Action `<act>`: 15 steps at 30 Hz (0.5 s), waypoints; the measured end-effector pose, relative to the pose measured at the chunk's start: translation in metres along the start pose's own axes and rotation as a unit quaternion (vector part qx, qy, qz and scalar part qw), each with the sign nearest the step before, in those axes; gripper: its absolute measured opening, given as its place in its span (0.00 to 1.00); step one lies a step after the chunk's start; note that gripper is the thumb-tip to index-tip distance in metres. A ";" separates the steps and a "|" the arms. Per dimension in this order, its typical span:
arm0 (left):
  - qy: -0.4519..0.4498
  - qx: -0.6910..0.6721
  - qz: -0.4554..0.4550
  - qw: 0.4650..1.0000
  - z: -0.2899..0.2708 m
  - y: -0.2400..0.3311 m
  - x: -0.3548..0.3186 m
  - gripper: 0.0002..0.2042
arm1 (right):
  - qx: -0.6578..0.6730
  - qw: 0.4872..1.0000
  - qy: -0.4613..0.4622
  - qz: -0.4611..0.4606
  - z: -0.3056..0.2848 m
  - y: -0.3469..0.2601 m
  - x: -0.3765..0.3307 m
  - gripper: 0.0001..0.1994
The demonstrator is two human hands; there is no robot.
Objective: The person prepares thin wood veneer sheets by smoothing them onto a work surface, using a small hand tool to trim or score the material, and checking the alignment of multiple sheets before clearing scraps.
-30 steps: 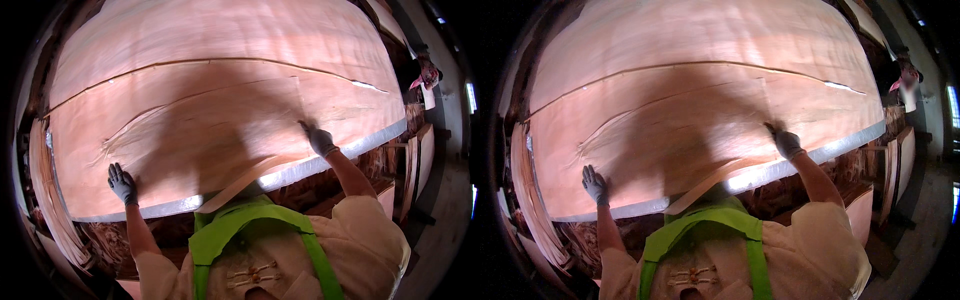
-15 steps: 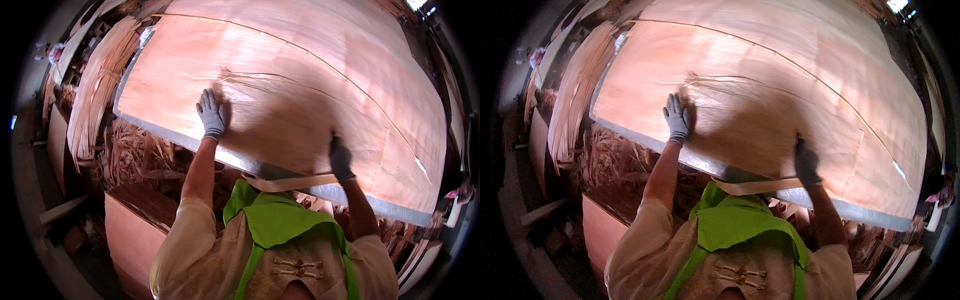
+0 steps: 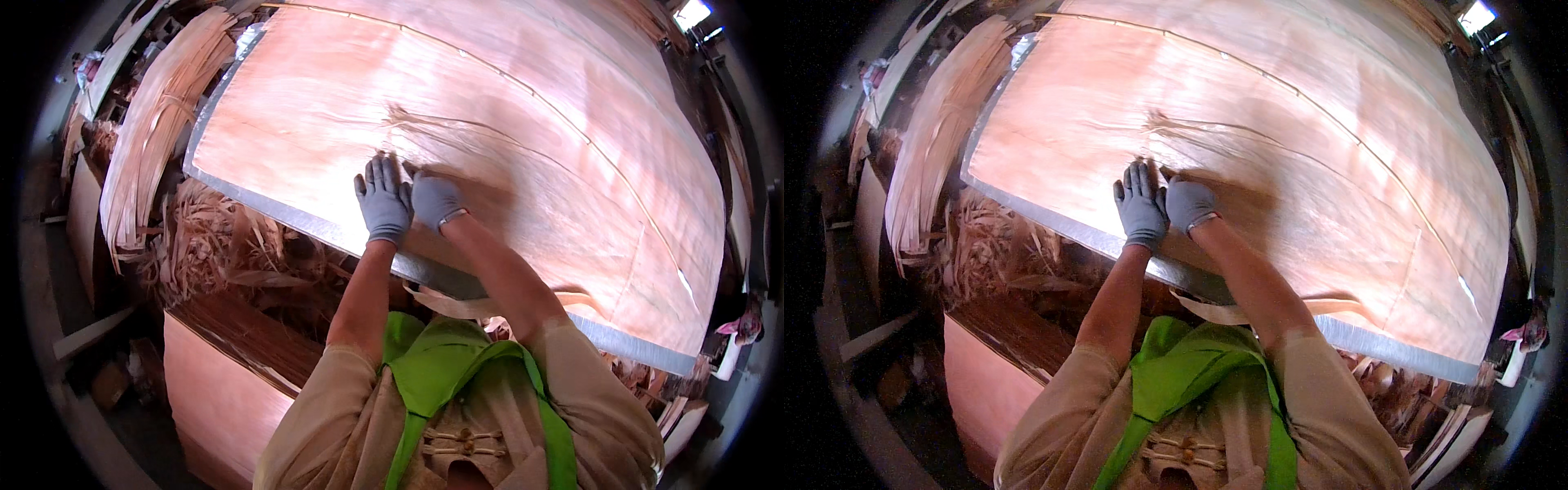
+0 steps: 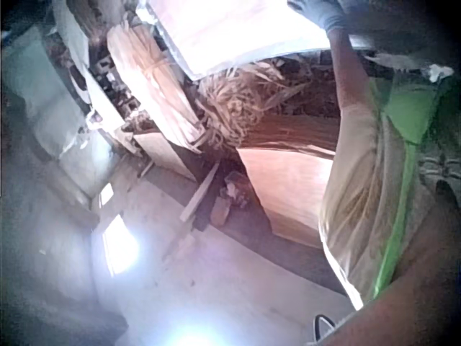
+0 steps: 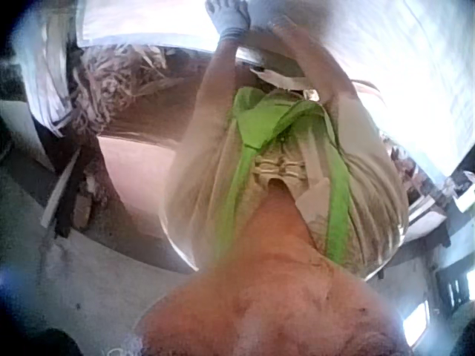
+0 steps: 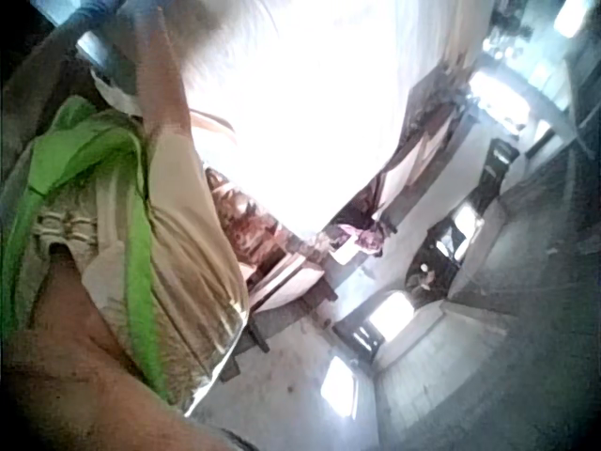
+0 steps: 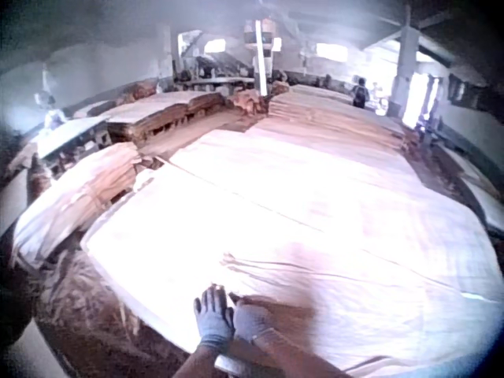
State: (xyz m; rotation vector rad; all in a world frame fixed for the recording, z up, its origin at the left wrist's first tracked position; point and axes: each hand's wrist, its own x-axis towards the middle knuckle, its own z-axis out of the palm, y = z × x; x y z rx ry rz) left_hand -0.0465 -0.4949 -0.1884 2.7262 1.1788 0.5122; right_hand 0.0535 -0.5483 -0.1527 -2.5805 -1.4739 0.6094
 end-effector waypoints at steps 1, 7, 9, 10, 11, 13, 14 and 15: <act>-0.003 0.009 0.000 1.000 0.000 0.001 0.001 0.27 | -0.002 1.000 0.003 0.010 -0.001 -0.003 0.005 0.19; 0.010 0.056 -0.009 0.998 0.004 0.001 0.004 0.24 | -0.050 0.998 0.003 -0.047 0.010 0.004 0.022 0.17; 0.011 0.054 -0.013 0.998 0.003 0.003 0.004 0.24 | -0.076 0.993 0.064 -0.062 0.024 0.021 0.011 0.18; 0.013 0.053 -0.015 0.998 0.002 0.005 0.005 0.24 | -0.090 0.989 0.096 -0.068 0.030 0.031 0.003 0.18; 0.018 0.052 -0.022 0.998 0.001 0.001 0.004 0.24 | -0.132 0.990 -0.007 -0.052 0.003 0.025 -0.019 0.19; 0.020 0.051 -0.014 0.998 0.001 0.005 0.004 0.24 | -0.191 0.975 0.088 -0.068 0.033 0.068 -0.040 0.18; 0.024 0.052 -0.014 0.998 0.002 0.005 0.005 0.24 | -0.160 0.979 0.078 -0.098 0.028 0.087 -0.054 0.16; 0.019 0.055 -0.016 0.998 0.002 0.003 0.004 0.25 | -0.127 0.981 0.067 -0.128 0.021 0.102 -0.070 0.15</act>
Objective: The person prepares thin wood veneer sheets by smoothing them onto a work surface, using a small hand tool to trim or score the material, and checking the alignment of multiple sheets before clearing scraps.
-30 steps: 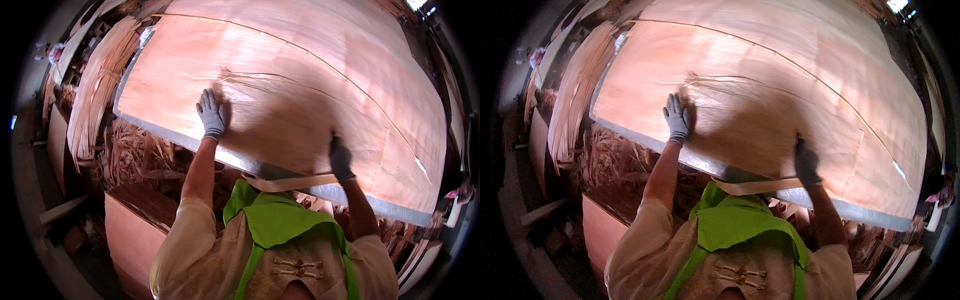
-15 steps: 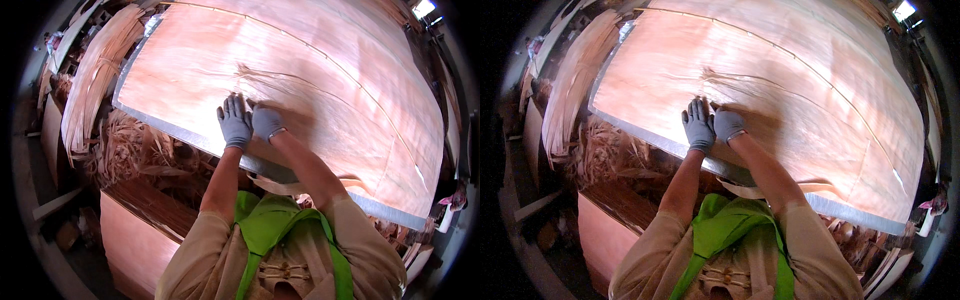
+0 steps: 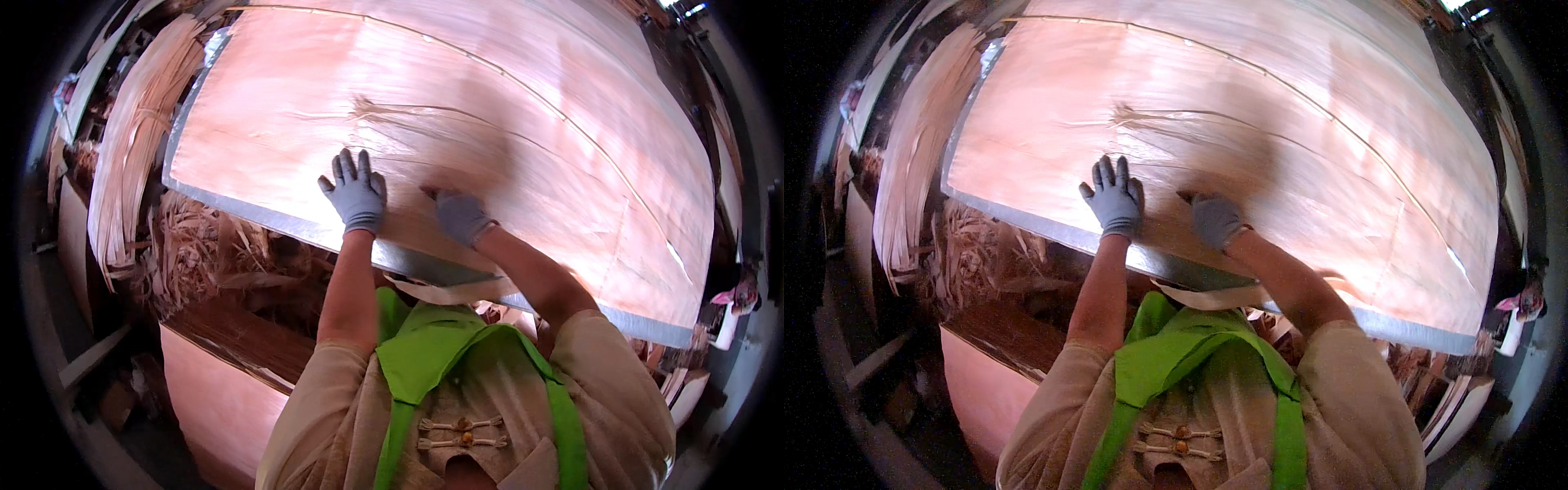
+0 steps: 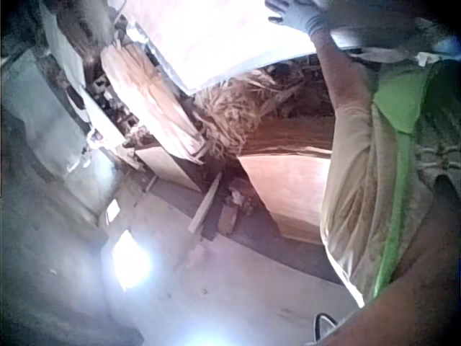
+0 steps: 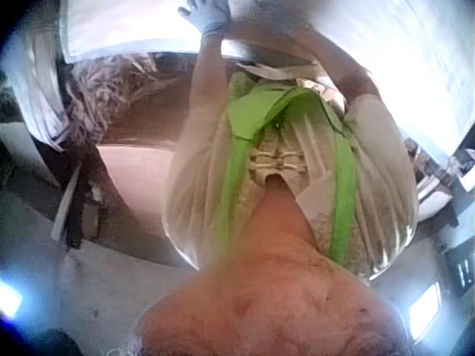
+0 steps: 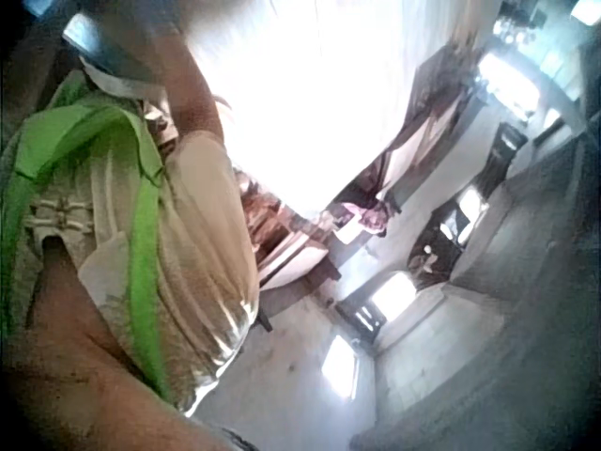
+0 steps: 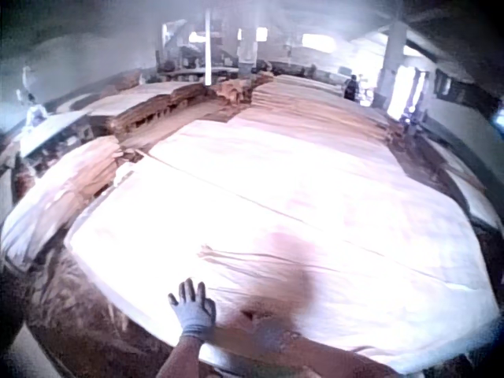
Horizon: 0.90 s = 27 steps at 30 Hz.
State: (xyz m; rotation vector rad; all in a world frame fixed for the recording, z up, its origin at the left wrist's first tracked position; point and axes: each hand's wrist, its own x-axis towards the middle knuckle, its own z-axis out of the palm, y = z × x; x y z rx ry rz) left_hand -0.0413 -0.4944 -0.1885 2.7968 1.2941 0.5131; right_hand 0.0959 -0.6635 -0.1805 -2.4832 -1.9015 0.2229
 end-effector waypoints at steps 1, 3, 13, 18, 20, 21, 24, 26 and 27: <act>0.000 0.014 0.005 1.000 0.000 -0.001 0.000 0.25 | 0.003 0.999 -0.039 0.030 -0.007 0.010 -0.016 0.14; 0.008 0.021 0.027 0.999 0.007 -0.001 0.001 0.25 | 0.009 0.988 -0.115 0.101 -0.024 0.029 -0.049 0.13; -0.092 -0.065 0.189 0.975 0.001 0.117 -0.057 0.29 | 0.073 0.992 -0.010 0.106 -0.025 0.052 -0.079 0.12; -0.074 -0.006 0.201 0.977 0.005 0.117 -0.058 0.25 | 0.134 0.982 -0.067 0.113 -0.027 0.105 -0.137 0.16; -0.065 0.002 0.201 0.977 0.008 0.117 -0.059 0.25 | 0.127 0.977 -0.118 0.124 -0.057 0.128 -0.175 0.18; -0.073 0.010 0.199 0.977 0.009 0.120 -0.059 0.25 | 0.119 0.978 -0.115 0.128 -0.056 0.141 -0.193 0.18; -0.074 0.021 0.194 0.978 0.008 0.126 -0.057 0.26 | 0.208 0.948 -0.152 0.188 -0.055 0.185 -0.236 0.17; -0.065 0.007 0.200 0.978 0.009 0.126 -0.056 0.26 | 0.089 0.988 -0.064 0.108 -0.028 0.222 -0.260 0.11; -0.060 0.002 0.200 0.978 0.009 0.126 -0.057 0.26 | 0.073 0.992 -0.056 0.091 -0.025 0.242 -0.265 0.08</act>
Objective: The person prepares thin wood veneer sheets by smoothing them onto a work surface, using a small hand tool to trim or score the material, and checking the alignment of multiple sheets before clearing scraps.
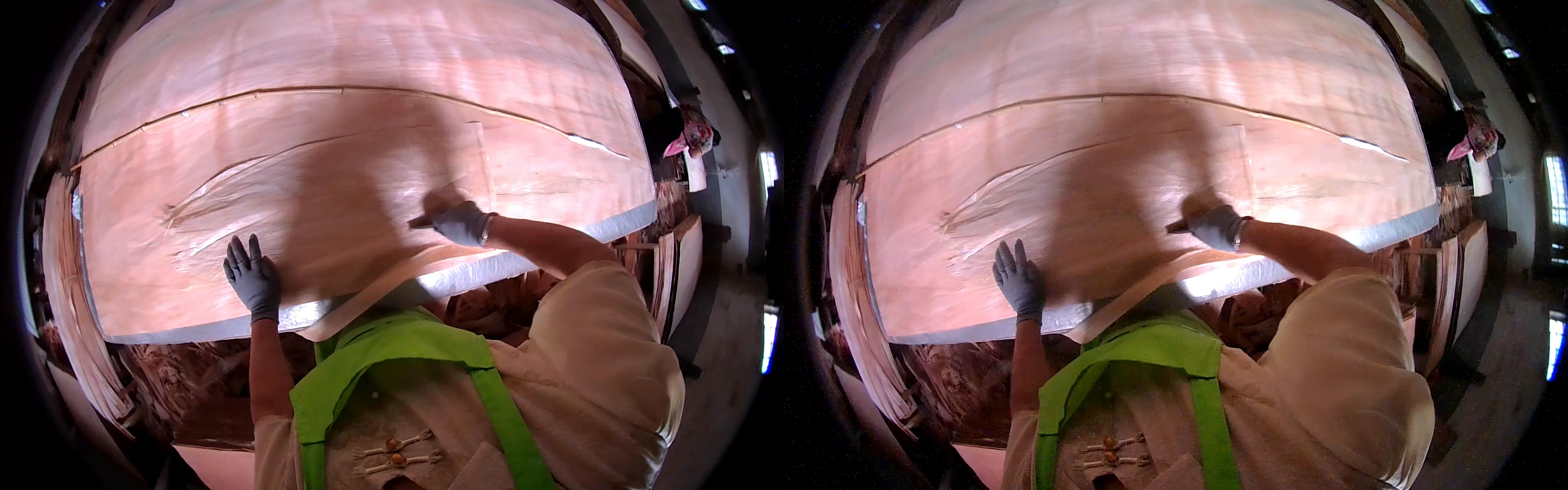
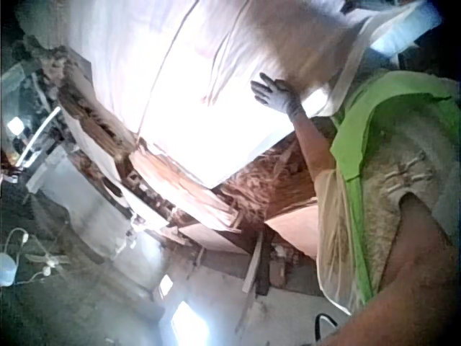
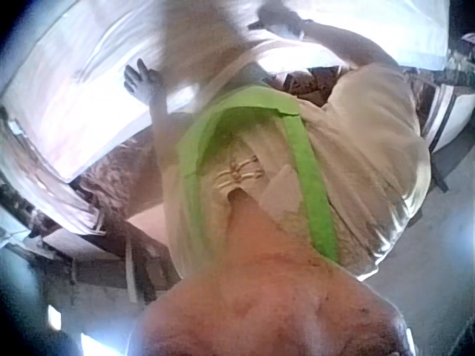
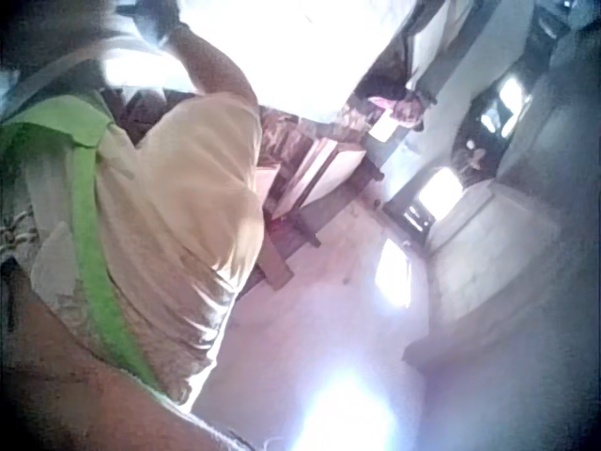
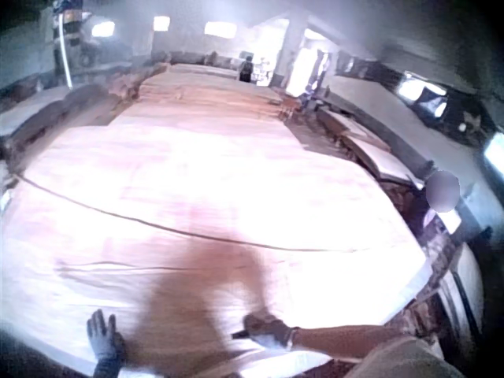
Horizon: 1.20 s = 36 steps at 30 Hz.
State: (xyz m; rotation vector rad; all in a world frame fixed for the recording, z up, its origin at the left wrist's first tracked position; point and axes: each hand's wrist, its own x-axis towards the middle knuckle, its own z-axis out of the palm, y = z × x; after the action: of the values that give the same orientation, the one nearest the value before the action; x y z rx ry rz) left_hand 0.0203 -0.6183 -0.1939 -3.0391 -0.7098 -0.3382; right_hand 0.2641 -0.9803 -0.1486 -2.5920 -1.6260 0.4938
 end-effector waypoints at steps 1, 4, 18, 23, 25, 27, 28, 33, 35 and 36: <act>0.004 0.004 0.006 1.000 -0.001 0.001 0.000 0.26 | -0.015 1.000 0.009 -0.016 -0.001 0.020 -0.002 0.06; 0.003 0.001 0.007 1.000 -0.002 0.003 0.002 0.26 | -0.015 0.998 -0.050 -0.045 -0.017 0.057 -0.031 0.09; -0.012 0.016 0.009 1.000 -0.005 0.004 0.003 0.26 | -0.171 0.965 -0.188 -0.063 -0.034 0.160 -0.062 0.12; -0.008 -0.001 0.010 1.000 -0.006 0.007 0.006 0.26 | -0.182 0.968 -0.172 -0.022 -0.038 0.182 -0.084 0.08; 0.000 0.007 0.006 1.000 -0.001 0.006 0.006 0.26 | -0.180 0.981 -0.067 -0.031 -0.026 0.194 -0.088 0.05; -0.001 0.004 -0.007 1.000 0.002 0.003 0.003 0.26 | -0.146 0.988 0.028 0.033 -0.043 0.167 -0.068 0.04; 0.002 0.001 -0.009 1.000 0.000 0.003 0.002 0.26 | -0.086 0.991 0.067 0.073 -0.051 0.149 -0.054 0.05; -0.004 -0.021 -0.005 1.000 -0.006 0.001 0.005 0.25 | 0.027 0.977 0.178 0.111 -0.053 0.077 0.048 0.21; -0.011 -0.012 -0.014 1.000 -0.006 0.000 0.005 0.25 | 0.044 0.975 0.198 0.094 -0.057 0.049 0.093 0.24; -0.002 -0.013 -0.009 1.000 -0.006 0.000 0.004 0.26 | 0.038 0.982 0.169 0.076 -0.056 0.045 0.108 0.25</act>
State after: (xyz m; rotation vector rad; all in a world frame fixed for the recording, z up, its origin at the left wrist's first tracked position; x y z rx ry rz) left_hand 0.0229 -0.6166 -0.1874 -3.0599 -0.7392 -0.3454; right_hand 0.3623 -0.8976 -0.1313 -2.5795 -1.2846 0.1066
